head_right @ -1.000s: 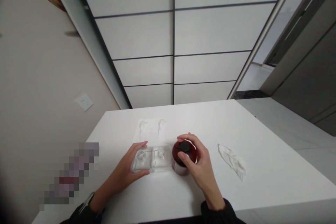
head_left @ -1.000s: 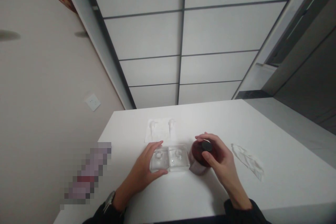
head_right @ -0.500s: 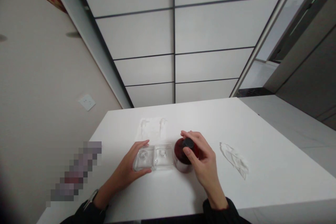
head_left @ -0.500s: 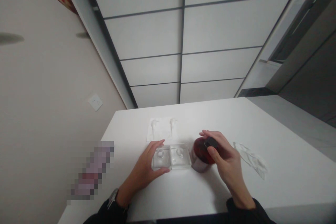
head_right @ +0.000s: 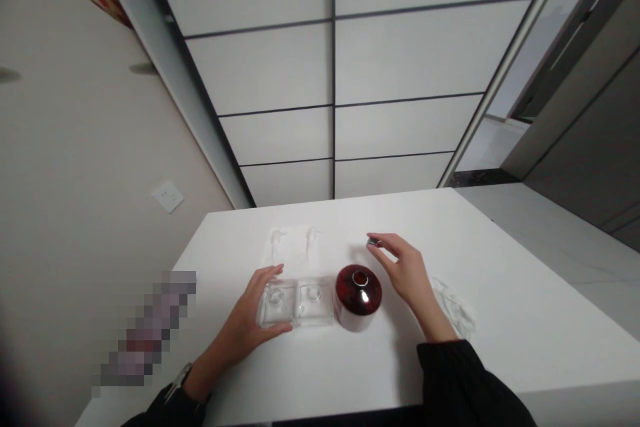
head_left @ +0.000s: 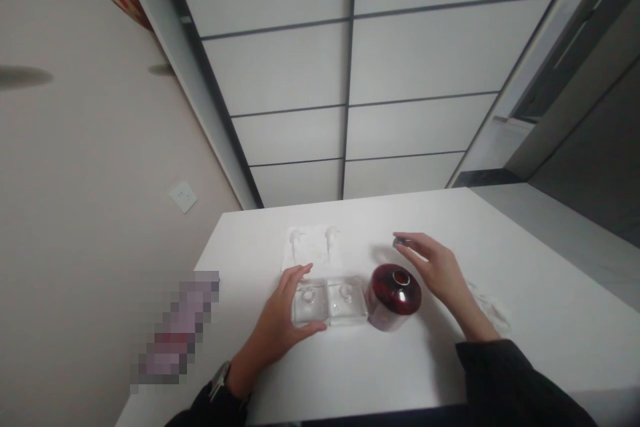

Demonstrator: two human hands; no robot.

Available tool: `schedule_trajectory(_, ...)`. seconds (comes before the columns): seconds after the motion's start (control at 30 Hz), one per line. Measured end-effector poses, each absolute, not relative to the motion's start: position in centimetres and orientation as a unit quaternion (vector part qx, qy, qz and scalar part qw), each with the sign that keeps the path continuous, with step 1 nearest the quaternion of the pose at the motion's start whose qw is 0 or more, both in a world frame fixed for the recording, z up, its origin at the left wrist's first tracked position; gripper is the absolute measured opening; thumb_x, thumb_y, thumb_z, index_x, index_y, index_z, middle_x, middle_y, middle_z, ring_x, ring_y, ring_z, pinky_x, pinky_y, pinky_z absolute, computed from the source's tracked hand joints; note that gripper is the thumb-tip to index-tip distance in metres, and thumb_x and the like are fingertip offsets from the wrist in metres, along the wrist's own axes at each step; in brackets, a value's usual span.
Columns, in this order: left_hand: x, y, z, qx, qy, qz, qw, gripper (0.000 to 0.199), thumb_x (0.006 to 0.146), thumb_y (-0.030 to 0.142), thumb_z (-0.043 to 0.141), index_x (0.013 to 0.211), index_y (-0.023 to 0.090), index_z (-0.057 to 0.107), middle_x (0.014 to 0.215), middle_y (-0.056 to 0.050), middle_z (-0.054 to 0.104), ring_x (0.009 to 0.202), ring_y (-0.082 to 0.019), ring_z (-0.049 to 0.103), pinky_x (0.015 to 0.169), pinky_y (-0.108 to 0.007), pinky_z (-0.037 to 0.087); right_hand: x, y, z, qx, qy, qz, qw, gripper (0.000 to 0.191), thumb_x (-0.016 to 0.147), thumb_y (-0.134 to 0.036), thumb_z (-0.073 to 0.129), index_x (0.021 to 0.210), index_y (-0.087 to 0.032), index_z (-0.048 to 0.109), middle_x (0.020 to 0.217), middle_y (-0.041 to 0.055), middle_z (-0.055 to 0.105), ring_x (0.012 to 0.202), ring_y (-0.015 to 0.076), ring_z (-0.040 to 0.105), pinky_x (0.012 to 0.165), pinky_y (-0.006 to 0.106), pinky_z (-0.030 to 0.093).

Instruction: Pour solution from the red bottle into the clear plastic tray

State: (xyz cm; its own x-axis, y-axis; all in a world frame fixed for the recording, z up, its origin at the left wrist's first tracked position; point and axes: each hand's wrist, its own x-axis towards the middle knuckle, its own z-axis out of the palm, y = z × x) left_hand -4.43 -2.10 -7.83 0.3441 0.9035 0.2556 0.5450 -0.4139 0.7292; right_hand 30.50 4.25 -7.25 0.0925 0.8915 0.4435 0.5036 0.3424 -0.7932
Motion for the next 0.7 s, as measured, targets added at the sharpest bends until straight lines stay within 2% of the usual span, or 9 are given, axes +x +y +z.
schedule_trajectory(0.1, -4.3, -2.1, -7.7, 0.771, 0.470, 0.331, 0.276, 0.092, 0.076, 0.022, 0.087, 0.156, 0.030, 0.042, 0.151, -0.012, 0.052, 0.141, -0.036, 0.054, 0.120, -0.057, 0.043, 30.5, 7.4, -9.2, -0.543, -0.686, 0.190, 0.446, 0.030, 0.085, -0.048, 0.072, 0.101, -0.025, 0.081, 0.092, 0.0085, 0.081, 0.084, 0.0299, 0.077, 0.084, 0.049, 0.063)
schedule_trajectory(0.23, -4.3, -2.3, -7.9, 0.764, 0.475, 0.332, 0.284, 0.097, 0.073, 0.018, 0.086, 0.157, 0.033, 0.039, 0.146, -0.009, 0.057, 0.136, -0.033, 0.058, 0.119, -0.054, 0.045, 30.1, 9.1, -11.7, -0.564, -0.698, 0.169, 0.408, 0.028, 0.084, -0.037, 0.072, 0.108, -0.025, 0.079, 0.104, 0.0095, 0.082, 0.092, 0.0307, 0.078, 0.087, 0.049, 0.062)
schedule_trajectory(0.4, -4.4, -2.3, -8.5, 0.749, 0.497, 0.328, 0.292, 0.102, 0.073, 0.021, 0.086, 0.159, 0.034, 0.034, 0.144, -0.008, 0.059, 0.132, -0.032, 0.060, 0.118, -0.053, 0.045, 30.6, 9.3, -13.3, -0.572, -0.703, 0.156, 0.393, 0.044, 0.085, -0.034, 0.073, 0.128, -0.025, 0.073, 0.108, 0.0098, 0.081, 0.097, 0.0307, 0.077, 0.093, 0.051, 0.061)
schedule_trajectory(0.6, -4.5, -2.3, -8.3, 0.735, 0.509, 0.322, 0.312, 0.100, 0.074, 0.024, 0.085, 0.159, 0.033, 0.033, 0.144, -0.008, 0.059, 0.129, -0.031, 0.061, 0.116, -0.051, 0.046, 30.8, 9.2, -13.6, -0.564, -0.712, 0.148, 0.391, 0.041, 0.087, -0.032, 0.070, 0.127, -0.025, 0.073, 0.114, 0.0093, 0.081, 0.101, 0.0290, 0.078, 0.095, 0.049, 0.061)
schedule_trajectory(0.7, -4.5, -2.3, -8.0, 0.728, 0.511, 0.318, 0.329, 0.100, 0.074, 0.024, 0.084, 0.160, 0.030, 0.032, 0.143, -0.009, 0.059, 0.130, -0.032, 0.061, 0.117, -0.052, 0.045, 30.6, 9.0, -13.4, -0.558, -0.720, 0.140, 0.388, 0.032, 0.088, -0.030, 0.068, 0.119, -0.026, 0.076, 0.117, 0.0093, 0.081, 0.103, 0.0290, 0.078, 0.095, 0.048, 0.061)
